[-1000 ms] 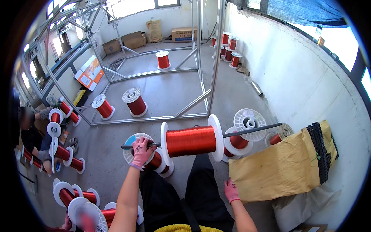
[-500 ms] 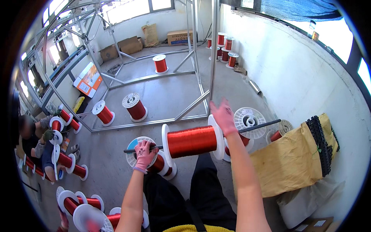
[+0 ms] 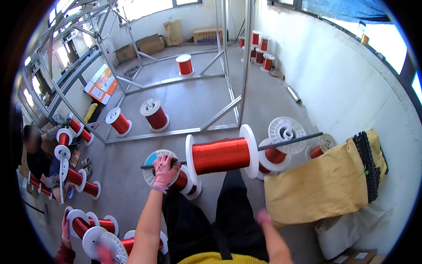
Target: The person slides wire spools onto a metal rod and places the assembly on the floor while sitting in the assembly area.
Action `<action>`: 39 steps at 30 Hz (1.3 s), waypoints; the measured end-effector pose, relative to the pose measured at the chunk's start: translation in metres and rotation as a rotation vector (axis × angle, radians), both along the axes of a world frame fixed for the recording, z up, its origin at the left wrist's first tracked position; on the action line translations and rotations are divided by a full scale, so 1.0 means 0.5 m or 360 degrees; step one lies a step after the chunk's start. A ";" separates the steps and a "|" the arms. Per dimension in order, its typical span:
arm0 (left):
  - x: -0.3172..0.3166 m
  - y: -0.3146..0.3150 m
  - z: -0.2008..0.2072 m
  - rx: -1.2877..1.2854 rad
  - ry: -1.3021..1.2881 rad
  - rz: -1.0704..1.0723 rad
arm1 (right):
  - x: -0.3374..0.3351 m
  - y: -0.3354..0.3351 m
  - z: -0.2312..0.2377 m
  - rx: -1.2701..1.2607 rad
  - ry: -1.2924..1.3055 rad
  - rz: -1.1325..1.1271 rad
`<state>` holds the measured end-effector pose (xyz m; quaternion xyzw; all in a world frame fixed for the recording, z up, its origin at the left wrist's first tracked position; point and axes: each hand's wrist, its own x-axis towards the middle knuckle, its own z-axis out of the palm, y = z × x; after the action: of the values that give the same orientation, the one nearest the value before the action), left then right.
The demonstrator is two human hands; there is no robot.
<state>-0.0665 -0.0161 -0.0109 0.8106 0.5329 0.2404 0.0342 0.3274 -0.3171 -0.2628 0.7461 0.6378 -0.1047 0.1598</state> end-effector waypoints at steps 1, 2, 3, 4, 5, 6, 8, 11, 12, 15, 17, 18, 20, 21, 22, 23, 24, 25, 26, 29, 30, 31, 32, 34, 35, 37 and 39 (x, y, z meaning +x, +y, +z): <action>-0.012 0.007 0.005 0.0045 0.0057 0.0068 | -0.011 -0.017 0.018 -0.0250 0.0211 -0.0308; -0.021 0.011 0.003 0.0066 0.0100 0.0034 | -0.015 -0.019 0.043 -0.0252 0.0275 -0.0393; -0.021 0.013 -0.009 0.0245 0.0039 0.0076 | -0.020 -0.023 0.073 -0.0248 0.0296 -0.0401; -0.036 -0.020 -0.018 0.0076 0.0039 0.0072 | -0.028 -0.026 0.104 -0.0208 0.0320 -0.0384; -0.018 0.001 0.000 0.0025 -0.0024 0.0026 | 0.002 -0.012 0.087 -0.0002 0.0300 -0.0459; -0.019 -0.014 0.005 -0.0014 -0.0035 -0.0013 | 0.019 -0.011 0.078 0.0199 0.0297 -0.0515; -0.013 -0.006 0.015 0.0024 -0.0060 0.0009 | 0.037 0.020 0.082 0.0387 0.0300 -0.0468; -0.012 -0.002 0.025 -0.0025 -0.0032 0.0053 | 0.025 0.080 0.177 0.0385 0.0401 -0.0351; -0.008 -0.002 0.025 -0.0049 -0.0028 0.0052 | 0.024 0.083 0.176 0.0424 0.0498 -0.0430; -0.012 -0.003 0.026 0.0000 -0.0003 0.0044 | -0.006 0.082 0.189 0.0518 0.0578 -0.0426; -0.014 -0.008 0.023 0.0051 -0.0015 0.0040 | -0.017 0.077 0.192 0.0517 0.0477 -0.0326; -0.012 -0.008 0.021 0.0077 -0.0027 0.0033 | -0.017 0.072 0.188 0.0488 0.0386 -0.0267; -0.010 -0.004 0.019 0.0050 -0.0035 0.0029 | -0.017 0.068 0.188 0.0533 0.0317 -0.0261; -0.008 -0.001 0.018 0.0040 -0.0045 0.0028 | -0.017 0.079 0.206 0.0613 0.0332 -0.0311; -0.006 -0.003 0.016 0.0044 -0.0045 0.0023 | -0.015 0.092 0.226 0.0693 0.0347 -0.0362; -0.009 -0.007 0.017 0.0057 -0.0044 0.0026 | -0.017 0.124 0.282 0.0847 0.0630 -0.0595; -0.010 -0.007 0.018 0.0069 -0.0042 0.0028 | -0.011 0.164 0.343 0.0997 0.0917 -0.0828; -0.009 -0.006 0.018 0.0058 -0.0052 0.0036 | -0.021 0.215 0.433 0.1393 0.1432 -0.0946; -0.013 -0.006 0.019 0.0042 -0.0048 0.0047 | -0.036 0.274 0.526 0.1777 0.1965 -0.1052; -0.015 -0.005 0.024 0.0009 -0.0037 0.0036 | -0.052 0.441 0.720 0.1847 0.2153 -0.0873; -0.011 -0.004 0.027 0.0007 -0.0029 0.0020 | -0.034 0.504 0.726 0.1914 0.1739 -0.0421; -0.012 -0.004 0.026 0.0017 -0.0032 0.0018 | -0.045 0.561 0.759 0.1717 0.1351 -0.0431; -0.011 -0.004 0.024 0.0026 -0.0038 0.0011 | -0.059 0.605 0.786 0.1506 0.0966 -0.0442; 0.001 -0.005 0.030 0.0048 -0.0055 -0.0009 | -0.060 0.654 0.787 0.0977 0.0752 -0.0585; -0.002 -0.004 0.028 0.0039 -0.0054 -0.0002 | -0.062 0.661 0.769 0.0747 0.0708 -0.0537; -0.003 -0.002 0.023 0.0022 -0.0055 0.0003 | -0.064 0.665 0.729 0.0294 0.0612 -0.0443; -0.006 -0.004 0.023 -0.0002 -0.0026 -0.0016 | -0.033 0.642 0.648 0.0636 0.0706 -0.0296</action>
<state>-0.0694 -0.0181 0.0005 0.8113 0.5287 0.2465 0.0401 0.3107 0.0037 0.0611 0.7769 0.5940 -0.1518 -0.1434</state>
